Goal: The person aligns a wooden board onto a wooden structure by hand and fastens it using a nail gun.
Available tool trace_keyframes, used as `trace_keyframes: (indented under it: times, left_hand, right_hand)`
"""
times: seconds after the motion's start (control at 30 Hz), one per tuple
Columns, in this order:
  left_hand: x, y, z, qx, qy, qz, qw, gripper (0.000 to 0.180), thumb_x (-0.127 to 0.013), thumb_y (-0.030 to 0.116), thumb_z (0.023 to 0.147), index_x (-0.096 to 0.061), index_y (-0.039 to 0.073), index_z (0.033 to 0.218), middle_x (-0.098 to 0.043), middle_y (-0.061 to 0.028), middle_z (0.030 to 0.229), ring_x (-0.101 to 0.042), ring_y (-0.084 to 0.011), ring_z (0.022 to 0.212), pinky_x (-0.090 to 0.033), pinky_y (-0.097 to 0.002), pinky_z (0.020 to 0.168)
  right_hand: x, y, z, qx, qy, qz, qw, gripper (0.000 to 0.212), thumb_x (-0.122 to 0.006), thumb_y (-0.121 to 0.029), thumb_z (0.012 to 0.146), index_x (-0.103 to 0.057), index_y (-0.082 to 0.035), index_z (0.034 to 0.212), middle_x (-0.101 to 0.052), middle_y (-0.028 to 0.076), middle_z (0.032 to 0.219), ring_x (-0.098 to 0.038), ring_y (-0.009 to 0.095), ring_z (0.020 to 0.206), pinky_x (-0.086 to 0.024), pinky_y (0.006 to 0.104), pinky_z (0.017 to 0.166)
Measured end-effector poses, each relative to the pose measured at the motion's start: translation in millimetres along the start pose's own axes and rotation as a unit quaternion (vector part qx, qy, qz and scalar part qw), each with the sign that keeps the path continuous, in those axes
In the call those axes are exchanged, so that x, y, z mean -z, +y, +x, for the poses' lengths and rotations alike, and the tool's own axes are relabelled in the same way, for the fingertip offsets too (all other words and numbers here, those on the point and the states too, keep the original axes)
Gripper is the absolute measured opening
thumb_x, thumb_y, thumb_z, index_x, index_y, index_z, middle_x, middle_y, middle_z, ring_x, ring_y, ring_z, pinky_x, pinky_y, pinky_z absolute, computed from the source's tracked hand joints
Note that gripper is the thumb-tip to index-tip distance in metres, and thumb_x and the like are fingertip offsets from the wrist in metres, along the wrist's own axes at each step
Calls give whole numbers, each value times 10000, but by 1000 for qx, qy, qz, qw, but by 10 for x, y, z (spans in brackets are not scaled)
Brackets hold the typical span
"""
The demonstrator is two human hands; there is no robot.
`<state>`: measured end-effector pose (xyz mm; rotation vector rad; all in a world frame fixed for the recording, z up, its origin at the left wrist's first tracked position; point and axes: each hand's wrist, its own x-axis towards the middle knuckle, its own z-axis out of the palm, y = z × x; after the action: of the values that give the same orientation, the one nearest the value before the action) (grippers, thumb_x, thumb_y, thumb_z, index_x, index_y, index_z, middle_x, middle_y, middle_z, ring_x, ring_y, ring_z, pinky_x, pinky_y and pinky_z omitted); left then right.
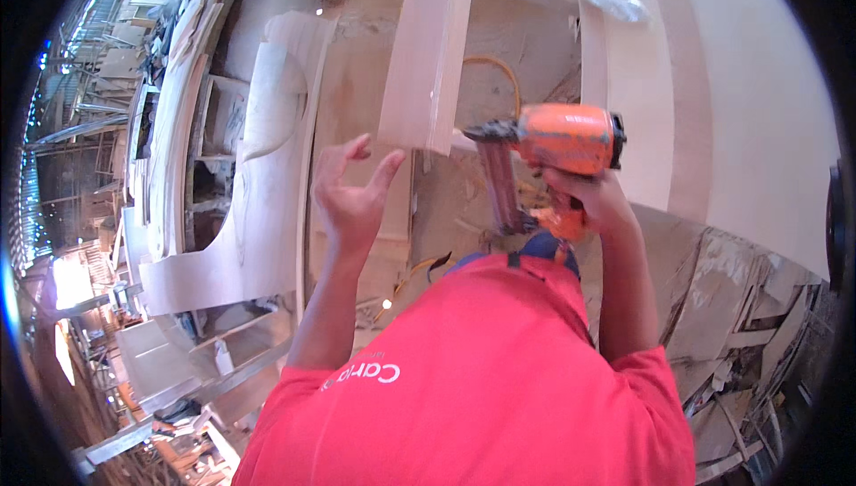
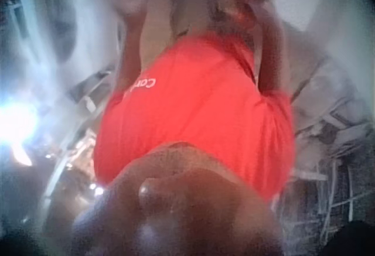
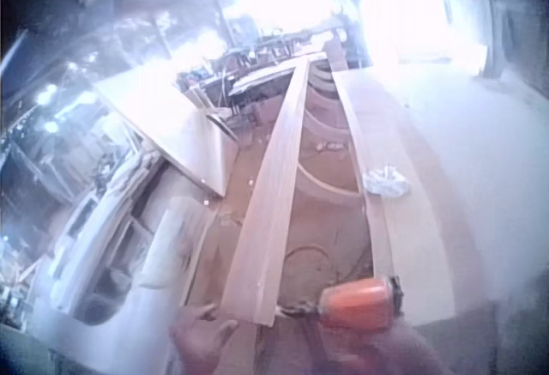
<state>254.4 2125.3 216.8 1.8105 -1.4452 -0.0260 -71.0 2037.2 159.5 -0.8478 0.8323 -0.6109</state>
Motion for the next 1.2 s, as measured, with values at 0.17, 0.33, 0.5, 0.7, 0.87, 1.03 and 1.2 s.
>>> trace_keyframes:
  times: [0.17, 0.33, 0.5, 0.7, 0.87, 1.03, 1.2]
  left_hand:
    - [-110, -1020, -566, 101, -75, 92, 988, 595, -937, 389, 765, -714, 13, 1169, -698, -116, 1002, -661, -281, 942, -532, -422, 864]
    - [-121, -2603, -1934, 264, -154, 81, 949, 262, -839, 256, 777, -760, 10, 820, -694, -179, 731, -690, -331, 722, -549, -443, 713]
    - [-239, -2594, -2736, 408, -337, 17, 848, 172, -840, 246, 794, -825, 76, 820, -762, -156, 772, -732, -261, 721, -558, -408, 703]
    - [-144, -3052, -3619, 175, -568, 190, 782, 135, -802, 188, 863, -848, 94, 950, -784, -108, 828, -724, -179, 714, -553, -370, 626]
    - [-208, -3336, -4272, 562, -227, -226, 763, 121, -733, 87, 854, -809, 1, 893, -729, -87, 768, -658, -175, 634, -515, -330, 550]
    - [-141, -3214, -4597, 445, -238, -111, 856, 106, -716, 90, 862, -790, 15, 874, -698, -59, 729, -643, -156, 600, -491, -323, 514]
    - [-280, -2891, -4619, 672, -165, -202, 693, 135, -734, 154, 904, -780, 29, 927, -691, -42, 728, -642, -146, 586, -484, -303, 503]
  right_hand:
    - [359, -235, -546, 87, 95, -188, 974, 450, -831, -49, 828, -693, -56, 1256, -692, -18, 943, -612, 91, 814, -523, 297, 686]
    - [761, 209, -995, -36, 111, -281, 953, 483, -836, -33, 820, -686, -46, 1279, -698, -31, 1039, -623, 93, 886, -531, 289, 748]
    - [970, 876, -1417, -156, 216, -248, 931, 279, -847, -222, 875, -702, -42, 1031, -664, -1, 807, -585, 100, 674, -493, 329, 582]
    - [1081, 1786, -1396, -156, 328, -202, 909, 129, -772, -146, 883, -679, -73, 935, -644, -4, 789, -574, 127, 642, -446, 320, 574]
    - [1633, 2686, -1358, -234, 339, -258, 874, 181, -785, -217, 889, -693, -71, 941, -655, 16, 764, -597, 149, 634, -470, 348, 574]
    - [1935, 3349, -1222, -268, 280, -284, 877, 252, -788, -300, 905, -713, -62, 936, -673, 34, 743, -621, 179, 632, -497, 373, 587]
    - [2021, 3564, -981, -325, 229, -305, 865, 401, -839, -339, 836, -727, -69, 1110, -741, 77, 910, -698, 202, 783, -558, 401, 695]
